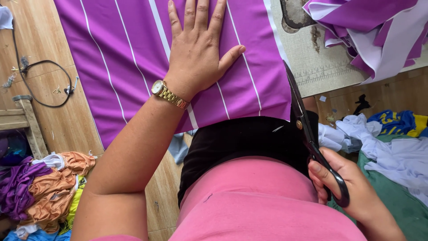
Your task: The person is using large scissors to cut a piece of purple striped fabric along a straight line on a workbench.
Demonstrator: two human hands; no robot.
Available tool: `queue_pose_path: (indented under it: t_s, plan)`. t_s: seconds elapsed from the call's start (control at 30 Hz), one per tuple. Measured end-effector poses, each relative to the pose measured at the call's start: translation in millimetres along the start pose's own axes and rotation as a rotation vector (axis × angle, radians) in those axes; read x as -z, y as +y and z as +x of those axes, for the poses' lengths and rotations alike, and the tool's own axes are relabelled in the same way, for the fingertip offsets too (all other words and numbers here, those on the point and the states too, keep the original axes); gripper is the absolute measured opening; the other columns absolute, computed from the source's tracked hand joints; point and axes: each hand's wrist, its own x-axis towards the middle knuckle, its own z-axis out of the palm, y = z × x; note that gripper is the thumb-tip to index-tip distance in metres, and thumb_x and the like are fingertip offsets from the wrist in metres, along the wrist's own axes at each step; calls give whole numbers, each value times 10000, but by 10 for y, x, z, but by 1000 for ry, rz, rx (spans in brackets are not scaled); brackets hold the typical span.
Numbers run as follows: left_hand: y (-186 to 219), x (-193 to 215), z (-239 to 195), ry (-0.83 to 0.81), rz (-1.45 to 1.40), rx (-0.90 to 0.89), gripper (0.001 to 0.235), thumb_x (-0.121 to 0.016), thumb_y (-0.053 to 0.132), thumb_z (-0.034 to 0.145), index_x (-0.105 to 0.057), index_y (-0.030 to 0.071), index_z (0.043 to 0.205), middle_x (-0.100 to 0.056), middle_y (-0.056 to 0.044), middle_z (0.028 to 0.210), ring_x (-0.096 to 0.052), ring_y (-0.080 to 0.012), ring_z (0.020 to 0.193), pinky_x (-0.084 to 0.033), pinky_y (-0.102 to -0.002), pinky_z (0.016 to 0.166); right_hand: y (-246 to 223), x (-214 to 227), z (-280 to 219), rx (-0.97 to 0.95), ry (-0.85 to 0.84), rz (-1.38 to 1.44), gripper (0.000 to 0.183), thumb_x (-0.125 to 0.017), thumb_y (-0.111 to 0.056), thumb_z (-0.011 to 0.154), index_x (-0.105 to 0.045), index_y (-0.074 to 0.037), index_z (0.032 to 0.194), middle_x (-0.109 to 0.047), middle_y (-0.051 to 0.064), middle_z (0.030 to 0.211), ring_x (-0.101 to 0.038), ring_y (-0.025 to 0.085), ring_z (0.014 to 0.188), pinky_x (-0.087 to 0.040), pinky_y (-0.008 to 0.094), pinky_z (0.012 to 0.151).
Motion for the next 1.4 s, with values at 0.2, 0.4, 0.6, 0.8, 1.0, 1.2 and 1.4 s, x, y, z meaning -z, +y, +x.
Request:
queue_pose_path:
  t_s: [0.2, 0.4, 0.6, 0.8, 1.0, 1.2, 1.4]
  plan:
    - [118, 120, -77, -141, 55, 66, 1021, -414, 869, 1092, -147, 169, 1785, -125, -207, 1843, -22, -404, 1682, 67, -697, 1314, -105, 16, 87, 16, -85, 141, 366, -642, -358, 1045, -606, 4, 1005, -554, 124, 801, -571, 225, 598, -585, 427, 506]
    - [236, 270, -164, -217, 69, 92, 1031, -479, 854, 1128, -96, 177, 1805, -12, -177, 1849, 42, -377, 1693, 53, -680, 1344, -86, -12, 209, 26, -65, 66, 332, -631, -356, 1053, -576, -30, 1032, -528, 99, 785, -552, 206, 594, -564, 394, 498]
    - [295, 275, -257, -229, 65, 80, 1060, -519, 874, 1124, -90, 189, 1809, 0, -181, 1850, 35, -392, 1704, 54, -684, 1343, -129, -23, 49, 12, 18, -119, 374, -678, -264, 1071, -555, -28, 808, -574, 117, 597, -617, 266, 413, -533, 381, 479]
    - [409, 324, -355, -327, 76, 97, 1215, -397, 1010, 1008, 13, 185, 1800, 81, -175, 1857, 104, -383, 1706, 114, -680, 1329, -179, -30, 70, -49, -39, 78, 311, -676, -294, 1031, -630, 13, 1040, -546, 122, 770, -574, 240, 588, -603, 446, 520]
    - [430, 320, -444, -302, 97, 81, 1323, -509, 1089, 984, 12, 185, 1796, 52, -196, 1863, 76, -404, 1713, 91, -695, 1330, -164, -50, 114, -32, -33, 30, 262, -666, -257, 1061, -590, -18, 986, -542, 111, 762, -568, 217, 578, -591, 414, 498]
    - [471, 317, -505, -298, 79, 79, 1365, -545, 1095, 939, -10, 180, 1800, 53, -201, 1853, 77, -415, 1705, 84, -714, 1323, -194, -81, 8, -43, 51, -202, 352, -709, -294, 1046, -598, -51, 817, -623, 117, 566, -643, 254, 442, -522, 381, 489]
    - [528, 281, -598, -212, 70, 56, 1379, -622, 1087, 921, -95, 164, 1799, -20, -210, 1847, 10, -428, 1708, 41, -729, 1328, -141, -67, 179, 1, -67, 102, 314, -674, -318, 1030, -603, -13, 1008, -554, 103, 762, -591, 214, 573, -635, 435, 509]
